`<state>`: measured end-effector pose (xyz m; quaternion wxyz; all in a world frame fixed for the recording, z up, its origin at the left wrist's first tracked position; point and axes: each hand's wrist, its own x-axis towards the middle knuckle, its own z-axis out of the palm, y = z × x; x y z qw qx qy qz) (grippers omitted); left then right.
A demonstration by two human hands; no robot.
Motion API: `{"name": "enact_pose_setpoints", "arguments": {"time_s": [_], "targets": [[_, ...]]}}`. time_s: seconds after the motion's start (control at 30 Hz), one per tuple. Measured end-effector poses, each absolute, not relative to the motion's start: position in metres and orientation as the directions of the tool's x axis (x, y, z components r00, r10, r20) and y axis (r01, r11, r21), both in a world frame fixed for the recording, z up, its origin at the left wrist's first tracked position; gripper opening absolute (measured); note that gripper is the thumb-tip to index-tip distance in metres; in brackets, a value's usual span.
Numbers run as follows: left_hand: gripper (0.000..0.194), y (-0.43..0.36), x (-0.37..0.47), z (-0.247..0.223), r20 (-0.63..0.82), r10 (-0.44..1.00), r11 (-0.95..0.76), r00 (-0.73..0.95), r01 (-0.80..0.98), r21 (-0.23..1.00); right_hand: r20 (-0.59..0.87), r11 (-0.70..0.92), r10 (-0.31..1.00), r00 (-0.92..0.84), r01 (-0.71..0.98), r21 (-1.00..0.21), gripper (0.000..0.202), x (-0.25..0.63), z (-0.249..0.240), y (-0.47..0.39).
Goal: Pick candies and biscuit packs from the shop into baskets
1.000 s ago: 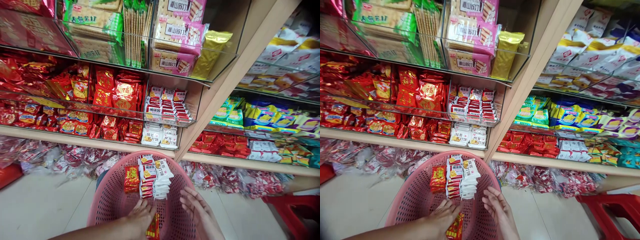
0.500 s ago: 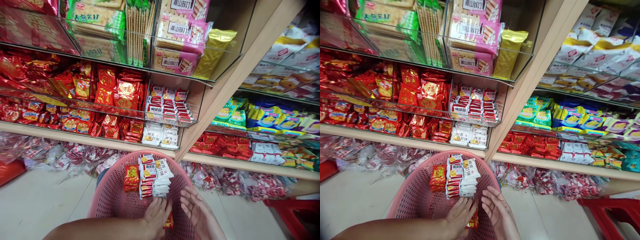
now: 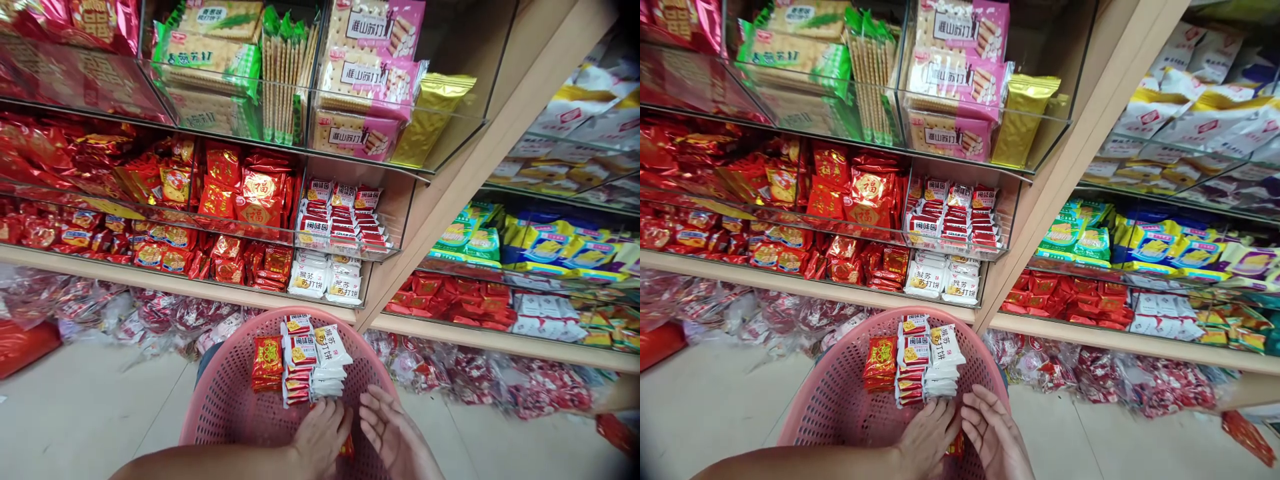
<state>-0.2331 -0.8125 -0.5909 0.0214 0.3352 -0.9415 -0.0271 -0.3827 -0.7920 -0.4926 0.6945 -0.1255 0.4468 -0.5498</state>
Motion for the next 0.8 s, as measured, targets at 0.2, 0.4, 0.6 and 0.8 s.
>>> {"name": "enact_pose_setpoints", "arguments": {"time_s": [0.2, 0.4, 0.6, 0.8], "targets": [[0.055, -0.824, -0.209, -0.516, 0.069, -0.545, 0.822, -0.836, -0.515, 0.244, -0.493, 0.368, -0.869, -0.032, 0.624, -0.689, 0.042, -0.380, -0.480, -0.792], [0.028, -0.932, -0.124, -0.421, 0.394, -0.723, 0.643, -0.567, -0.762, 0.084, -0.494, 0.353, -0.866, -0.080, 0.603, -0.716, 0.045, -0.382, -0.488, -0.795], [0.027, -1.017, -0.063, -0.396, 0.334, -0.692, 0.644, -0.640, -0.756, -0.116, -0.506, 0.362, -0.858, -0.082, 0.602, -0.712, 0.045, -0.376, -0.484, -0.795], [0.024, -1.035, -0.061, -0.407, 0.284, -0.669, 0.687, -0.687, -0.717, -0.117, -0.494, 0.341, -0.864, -0.098, 0.609, -0.716, 0.045, -0.376, -0.485, -0.795]]}}
